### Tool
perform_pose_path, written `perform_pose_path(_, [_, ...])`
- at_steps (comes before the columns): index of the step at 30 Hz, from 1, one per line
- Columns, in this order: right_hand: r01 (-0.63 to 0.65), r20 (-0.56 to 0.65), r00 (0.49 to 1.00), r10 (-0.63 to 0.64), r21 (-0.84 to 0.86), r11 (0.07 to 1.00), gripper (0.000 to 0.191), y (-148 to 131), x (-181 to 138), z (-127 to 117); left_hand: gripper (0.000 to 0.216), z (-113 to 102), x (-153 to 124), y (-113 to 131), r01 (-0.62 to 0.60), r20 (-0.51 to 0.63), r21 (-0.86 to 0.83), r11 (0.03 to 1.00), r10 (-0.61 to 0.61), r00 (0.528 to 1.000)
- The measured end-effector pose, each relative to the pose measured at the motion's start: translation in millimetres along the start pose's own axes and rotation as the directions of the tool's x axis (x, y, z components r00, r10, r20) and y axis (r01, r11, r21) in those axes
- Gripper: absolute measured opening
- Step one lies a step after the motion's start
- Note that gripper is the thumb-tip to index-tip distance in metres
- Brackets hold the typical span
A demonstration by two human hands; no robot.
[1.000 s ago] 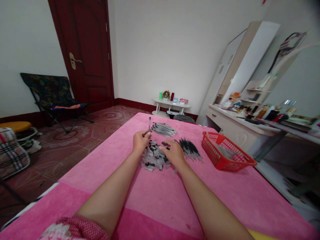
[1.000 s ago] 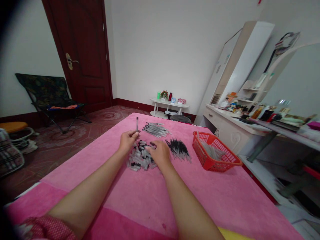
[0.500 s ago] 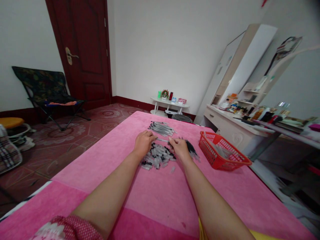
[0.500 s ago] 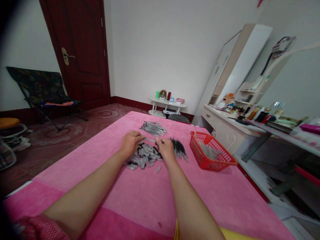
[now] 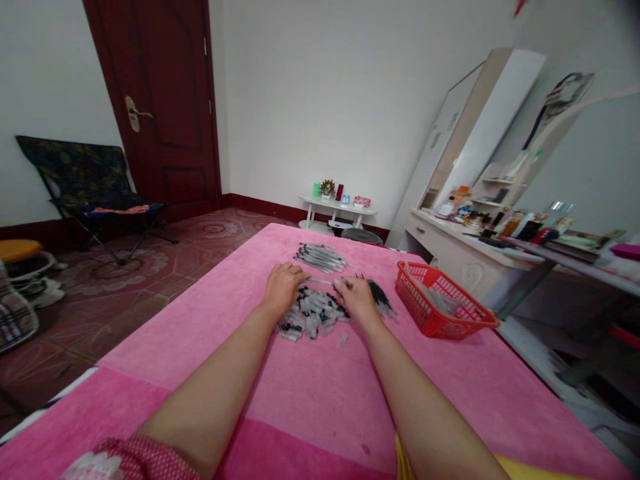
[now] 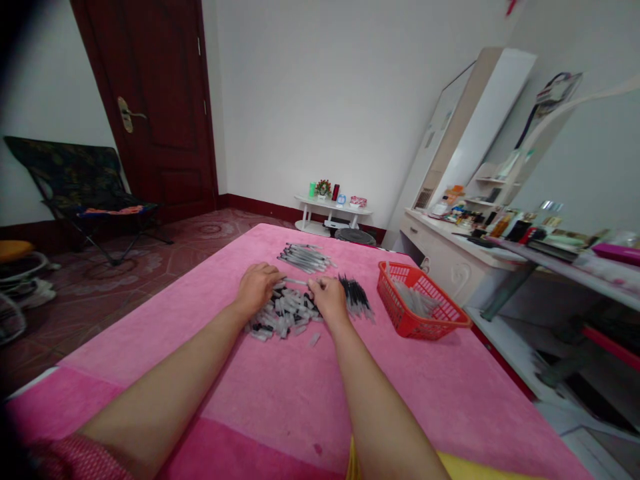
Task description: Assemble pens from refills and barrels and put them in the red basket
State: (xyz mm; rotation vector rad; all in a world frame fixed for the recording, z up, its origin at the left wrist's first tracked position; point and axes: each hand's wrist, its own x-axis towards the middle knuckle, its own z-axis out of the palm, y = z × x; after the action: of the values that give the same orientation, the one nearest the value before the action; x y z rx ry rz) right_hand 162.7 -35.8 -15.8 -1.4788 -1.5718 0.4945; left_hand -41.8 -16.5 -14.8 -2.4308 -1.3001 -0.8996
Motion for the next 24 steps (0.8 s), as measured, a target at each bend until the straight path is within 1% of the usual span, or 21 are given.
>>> perform_pose_path(1, [0.021, -0.009, 1.000, -0.021, -0.017, 1.000, 0.031, 0.2, 0.2, -0.2, 0.024, 0.4, -0.1, -0.2, -0.002, 0.002, 0.001, 1.000, 0.002, 1.000])
perform_pose_path(3, [0.070, -0.046, 0.997, -0.070, 0.018, 0.997, 0.021, 0.5, 0.9, -0.3, 0.024, 1.3, -0.3, -0.7, -0.003, 0.003, 0.004, 1.000, 0.003, 1.000])
perform_pose_path(5, [0.088, -0.069, 0.994, -0.083, 0.072, 0.994, 0.025, 0.8, 1.7, 0.1, 0.024, 2.1, -0.6, -1.4, 0.000, 0.000, 0.007, 1.000, 0.000, 1.000])
perform_pose_path(6, [0.083, -0.067, 0.995, -0.078, 0.069, 0.994, 0.025, 1.0, 1.8, 0.3, 0.024, 2.4, -0.8, -1.7, 0.001, -0.002, 0.008, 1.000, -0.001, 1.000])
perform_pose_path(10, [0.048, -0.021, 0.999, -0.049, -0.064, 0.997, 0.029, 3.1, 1.6, 0.5, 0.024, 3.6, -1.1, -2.5, -0.008, -0.003, 0.000, 1.000, 0.008, 1.000])
perform_pose_path(11, [0.056, -0.020, 0.998, -0.058, -0.062, 0.996, 0.025, 3.9, 1.7, 0.7, 0.023, 3.9, -1.0, -2.7, -0.012, -0.004, -0.004, 1.000, 0.012, 1.000])
perform_pose_path(13, [0.084, -0.041, 0.996, -0.084, -0.001, 0.996, 0.018, 5.2, 2.1, 1.4, 0.023, 4.8, -1.0, -3.2, -0.017, -0.008, -0.010, 1.000, 0.017, 1.000])
perform_pose_path(15, [0.096, -0.057, 0.994, -0.094, 0.040, 0.995, 0.023, 6.1, 2.4, 1.6, 0.023, 5.7, -0.9, -4.0, -0.014, -0.016, -0.011, 1.000, 0.014, 1.000])
perform_pose_path(17, [0.066, -0.041, 0.997, -0.067, -0.007, 0.998, 0.025, 6.6, 2.1, 0.9, 0.023, 6.4, -1.1, -4.7, -0.011, -0.019, -0.009, 1.000, 0.011, 1.000])
perform_pose_path(19, [0.038, -0.021, 0.999, -0.039, -0.078, 0.996, 0.031, 6.6, 1.5, 0.0, 0.023, 6.7, -1.4, -5.1, -0.013, -0.017, -0.009, 1.000, 0.012, 1.000])
perform_pose_path(20, [0.037, -0.016, 0.999, -0.039, -0.086, 0.996, 0.030, 6.5, 1.3, -0.3, 0.023, 6.7, -1.6, -5.2, -0.014, -0.015, -0.011, 1.000, 0.014, 1.000])
perform_pose_path(22, [0.070, -0.027, 0.997, -0.071, -0.033, 0.997, 0.020, 6.0, 1.5, -0.1, 0.024, 6.4, -2.0, -5.2, -0.013, -0.015, -0.016, 1.000, 0.012, 1.000])
perform_pose_path(24, [0.106, -0.047, 0.994, -0.103, 0.048, 0.993, 0.023, 5.5, 2.1, 0.7, 0.024, 6.0, -2.2, -5.1, -0.006, -0.019, -0.016, 1.000, 0.005, 1.000])
